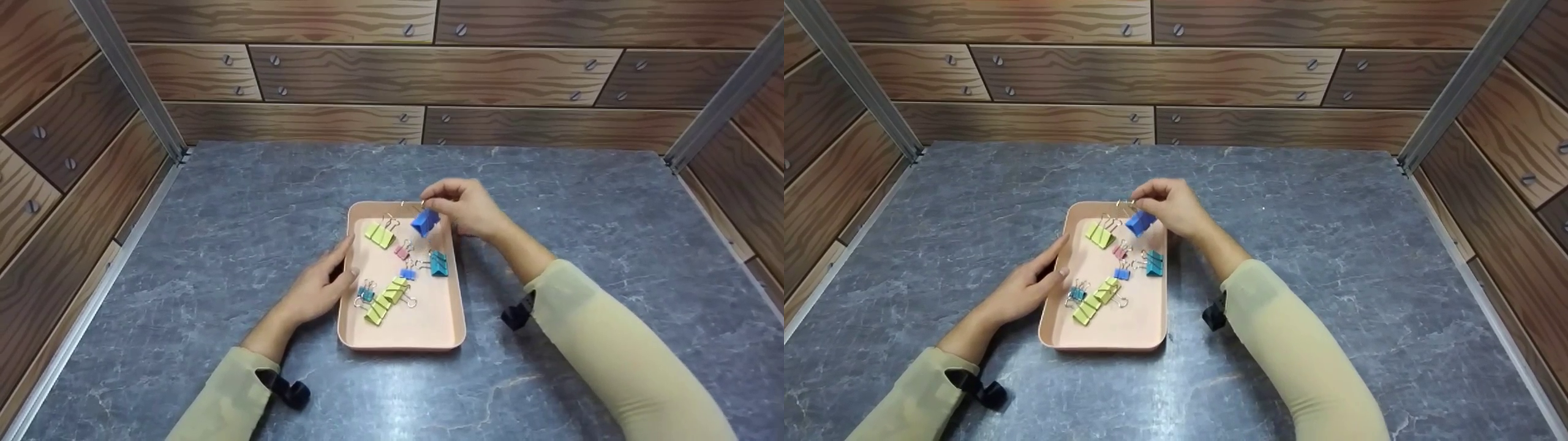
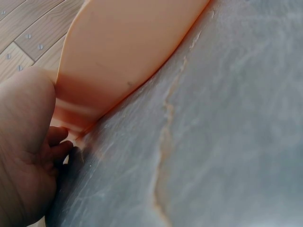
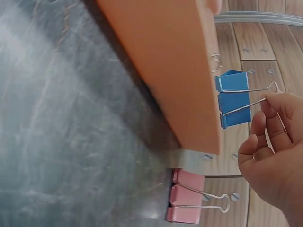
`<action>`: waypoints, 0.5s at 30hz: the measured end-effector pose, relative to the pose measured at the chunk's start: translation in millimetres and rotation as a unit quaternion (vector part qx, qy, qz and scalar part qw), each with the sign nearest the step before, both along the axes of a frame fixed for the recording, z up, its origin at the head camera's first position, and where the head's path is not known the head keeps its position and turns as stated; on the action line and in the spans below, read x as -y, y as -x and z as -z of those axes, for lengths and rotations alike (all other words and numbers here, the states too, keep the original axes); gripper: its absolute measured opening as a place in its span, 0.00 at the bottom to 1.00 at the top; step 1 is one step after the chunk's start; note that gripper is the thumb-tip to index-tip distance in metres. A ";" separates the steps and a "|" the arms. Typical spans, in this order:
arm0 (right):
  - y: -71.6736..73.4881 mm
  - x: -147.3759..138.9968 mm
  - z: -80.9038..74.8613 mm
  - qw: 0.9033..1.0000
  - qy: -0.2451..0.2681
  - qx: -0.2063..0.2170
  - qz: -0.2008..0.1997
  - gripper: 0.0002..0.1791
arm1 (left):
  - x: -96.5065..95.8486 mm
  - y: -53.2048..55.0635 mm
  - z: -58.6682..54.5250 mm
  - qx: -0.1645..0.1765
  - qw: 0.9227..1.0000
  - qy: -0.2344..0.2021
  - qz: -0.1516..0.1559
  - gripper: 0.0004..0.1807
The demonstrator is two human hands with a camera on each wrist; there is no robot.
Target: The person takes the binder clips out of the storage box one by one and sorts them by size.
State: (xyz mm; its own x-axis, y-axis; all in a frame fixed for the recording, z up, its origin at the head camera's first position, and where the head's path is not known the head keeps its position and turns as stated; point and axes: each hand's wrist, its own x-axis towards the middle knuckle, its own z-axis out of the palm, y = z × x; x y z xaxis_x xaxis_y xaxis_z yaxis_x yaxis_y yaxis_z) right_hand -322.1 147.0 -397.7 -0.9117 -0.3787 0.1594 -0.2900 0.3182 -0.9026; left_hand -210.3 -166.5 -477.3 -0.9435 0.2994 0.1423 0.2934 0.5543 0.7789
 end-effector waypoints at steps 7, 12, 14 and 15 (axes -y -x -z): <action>-3.2 -8.3 -19.6 0.998 0.054 -0.022 0.037 0.09 | 0.0 0.2 -0.2 0.006 1.000 0.007 -0.005 0.38; -6.7 -19.5 -33.1 0.993 0.096 -0.029 0.063 0.09 | -0.2 0.4 -0.5 0.008 1.000 0.005 -0.005 0.38; -7.9 -25.4 -37.9 0.991 0.105 -0.030 0.074 0.09 | -0.3 0.3 -0.6 0.010 1.000 0.006 -0.006 0.38; -8.1 -28.7 -39.8 0.991 0.107 -0.031 0.080 0.10 | -0.3 0.0 -0.9 0.011 1.000 0.007 -0.007 0.38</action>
State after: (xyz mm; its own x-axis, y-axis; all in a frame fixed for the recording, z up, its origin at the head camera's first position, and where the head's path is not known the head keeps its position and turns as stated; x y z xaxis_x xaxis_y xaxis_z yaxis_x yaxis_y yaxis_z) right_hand -314.0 175.7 -357.9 -0.9436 -0.1811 0.2772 -0.3073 0.1675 -0.9367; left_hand -210.3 -166.2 -476.4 -0.9502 0.2889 0.1171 0.2688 0.5690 0.7771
